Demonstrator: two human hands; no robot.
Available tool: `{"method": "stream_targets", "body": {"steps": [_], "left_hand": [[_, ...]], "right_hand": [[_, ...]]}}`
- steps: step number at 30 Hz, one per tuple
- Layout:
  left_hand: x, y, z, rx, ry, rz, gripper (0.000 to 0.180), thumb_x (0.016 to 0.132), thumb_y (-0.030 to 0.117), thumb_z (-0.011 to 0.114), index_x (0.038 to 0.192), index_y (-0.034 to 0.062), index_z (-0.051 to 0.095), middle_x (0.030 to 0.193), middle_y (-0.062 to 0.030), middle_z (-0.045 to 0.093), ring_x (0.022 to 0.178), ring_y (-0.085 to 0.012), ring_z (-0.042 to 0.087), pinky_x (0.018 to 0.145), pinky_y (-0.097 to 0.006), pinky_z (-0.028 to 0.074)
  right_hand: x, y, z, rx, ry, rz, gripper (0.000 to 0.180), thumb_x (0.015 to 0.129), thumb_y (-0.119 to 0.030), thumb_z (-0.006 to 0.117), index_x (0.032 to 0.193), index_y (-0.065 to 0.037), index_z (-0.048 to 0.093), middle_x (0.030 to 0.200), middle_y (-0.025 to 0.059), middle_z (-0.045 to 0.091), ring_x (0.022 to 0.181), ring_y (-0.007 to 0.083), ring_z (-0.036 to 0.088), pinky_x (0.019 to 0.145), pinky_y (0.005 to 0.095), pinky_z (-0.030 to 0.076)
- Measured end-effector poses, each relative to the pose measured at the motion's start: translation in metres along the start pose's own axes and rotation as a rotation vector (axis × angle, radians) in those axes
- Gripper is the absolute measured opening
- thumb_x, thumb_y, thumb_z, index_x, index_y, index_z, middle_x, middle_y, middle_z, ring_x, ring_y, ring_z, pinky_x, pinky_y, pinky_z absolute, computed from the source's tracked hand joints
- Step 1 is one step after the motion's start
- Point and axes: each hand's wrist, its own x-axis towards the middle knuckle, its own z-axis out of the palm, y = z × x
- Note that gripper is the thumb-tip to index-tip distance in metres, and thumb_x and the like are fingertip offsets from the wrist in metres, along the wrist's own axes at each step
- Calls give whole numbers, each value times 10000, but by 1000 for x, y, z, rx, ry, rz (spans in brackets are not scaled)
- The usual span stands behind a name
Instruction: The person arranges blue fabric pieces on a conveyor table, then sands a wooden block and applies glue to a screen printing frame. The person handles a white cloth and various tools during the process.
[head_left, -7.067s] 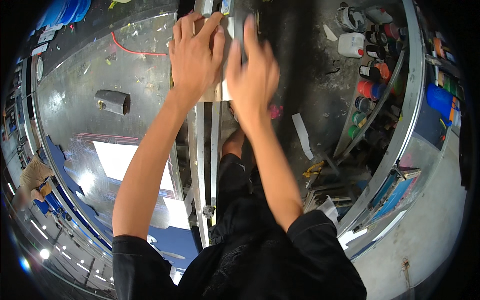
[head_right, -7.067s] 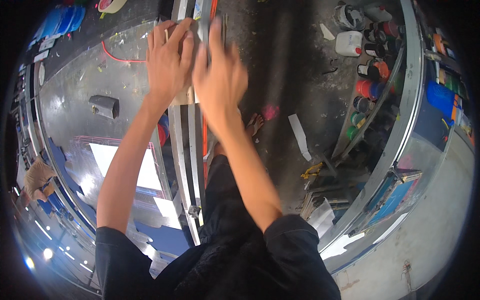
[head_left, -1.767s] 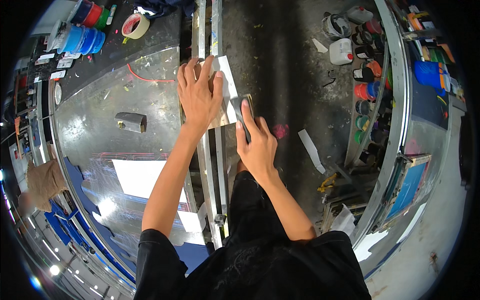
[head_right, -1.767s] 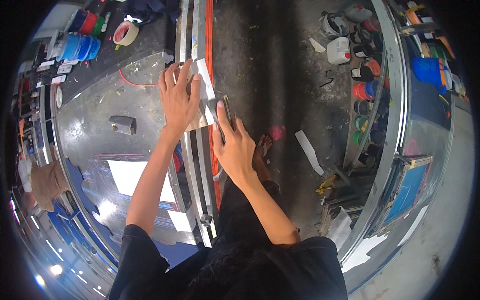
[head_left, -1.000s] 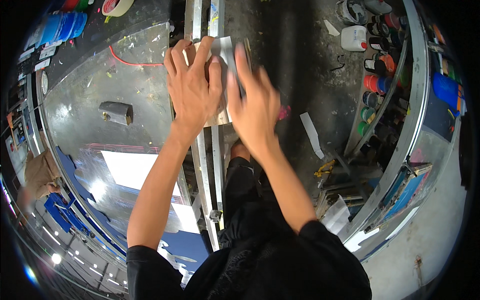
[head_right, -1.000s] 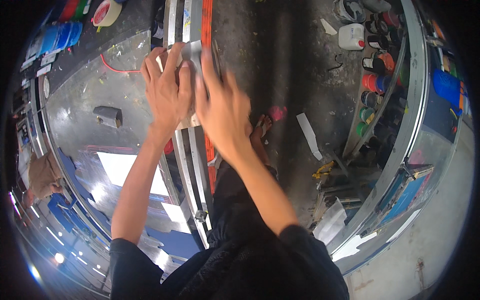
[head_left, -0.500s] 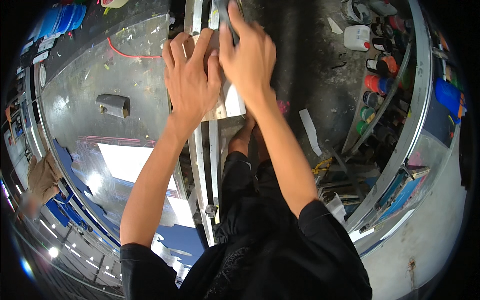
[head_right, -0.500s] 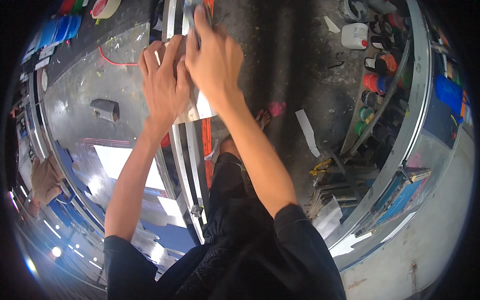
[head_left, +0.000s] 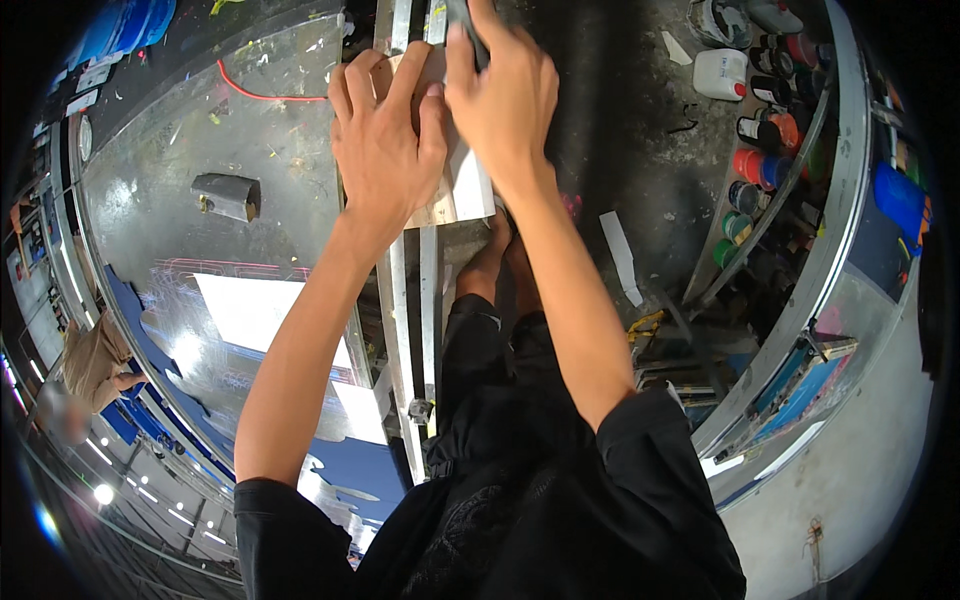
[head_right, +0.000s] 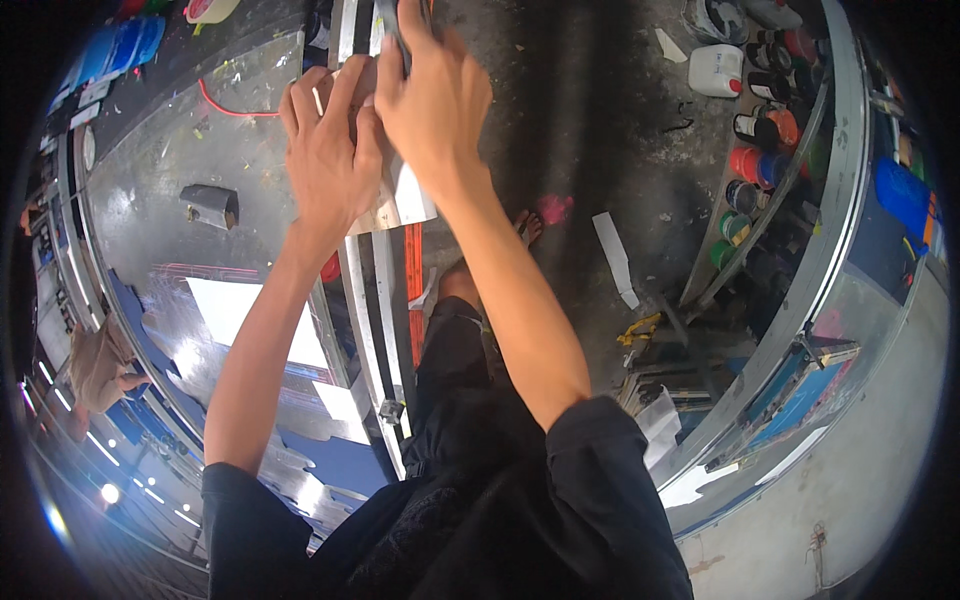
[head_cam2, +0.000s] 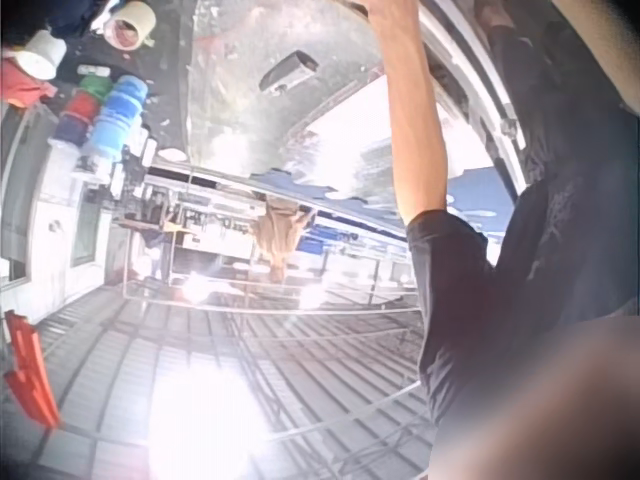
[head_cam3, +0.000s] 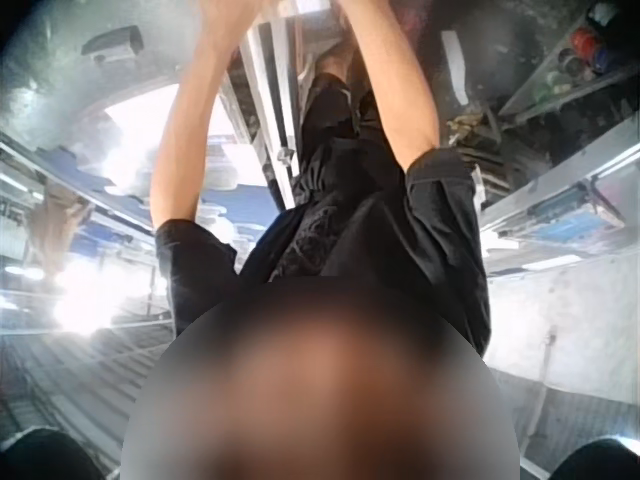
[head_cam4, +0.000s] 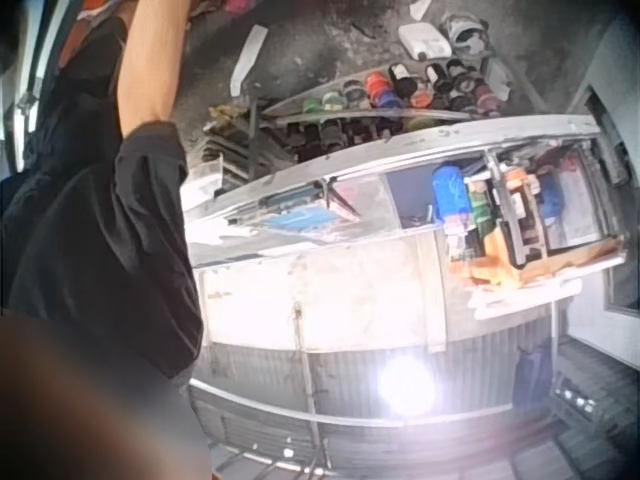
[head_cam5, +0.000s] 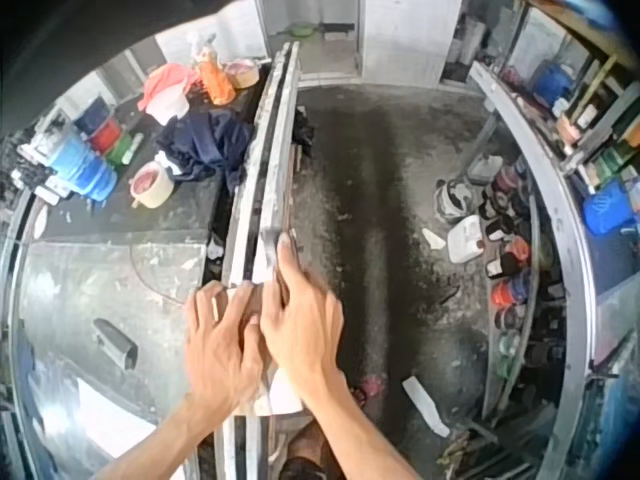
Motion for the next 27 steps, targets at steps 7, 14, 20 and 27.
{"method": "stream_targets", "body": {"steps": [7,14,20,27], "left_hand": [[-4,-8,1,13,36,-5,393,947,284,549,1327,198,599,1325,-183,467,1260,-438,412,939,-559,457],[-3,-3,1,-4,27,30,387,946,280,551,1323,208,596,1303,-178,473,1244,-435,421,927,-559,460],[-5,-4,-3,21,36,-2,394,960,249,525,1341,182,598,1278,-216,500,1238,-424,435,980,-512,443],[0,-4,5,-20,59,28,391,944,285,545,1324,208,594,1306,-183,482,1250,-417,418,900,-543,461]], "right_hand": [[-133,-6,-59,-8,-113,-54,589,902,-118,675,1467,-95,508,1009,234,672,733,392,673,634,462,562],[-28,-4,-9,-40,4,-31,473,938,-234,627,1395,-129,564,853,212,642,663,417,639,595,486,520],[-157,-12,-71,-33,-186,43,512,919,-121,654,1418,-60,560,1123,262,674,972,444,686,844,443,576],[-15,-8,-6,-77,-9,-44,448,944,-223,614,1378,-122,579,863,232,639,719,422,639,602,502,501]]}}
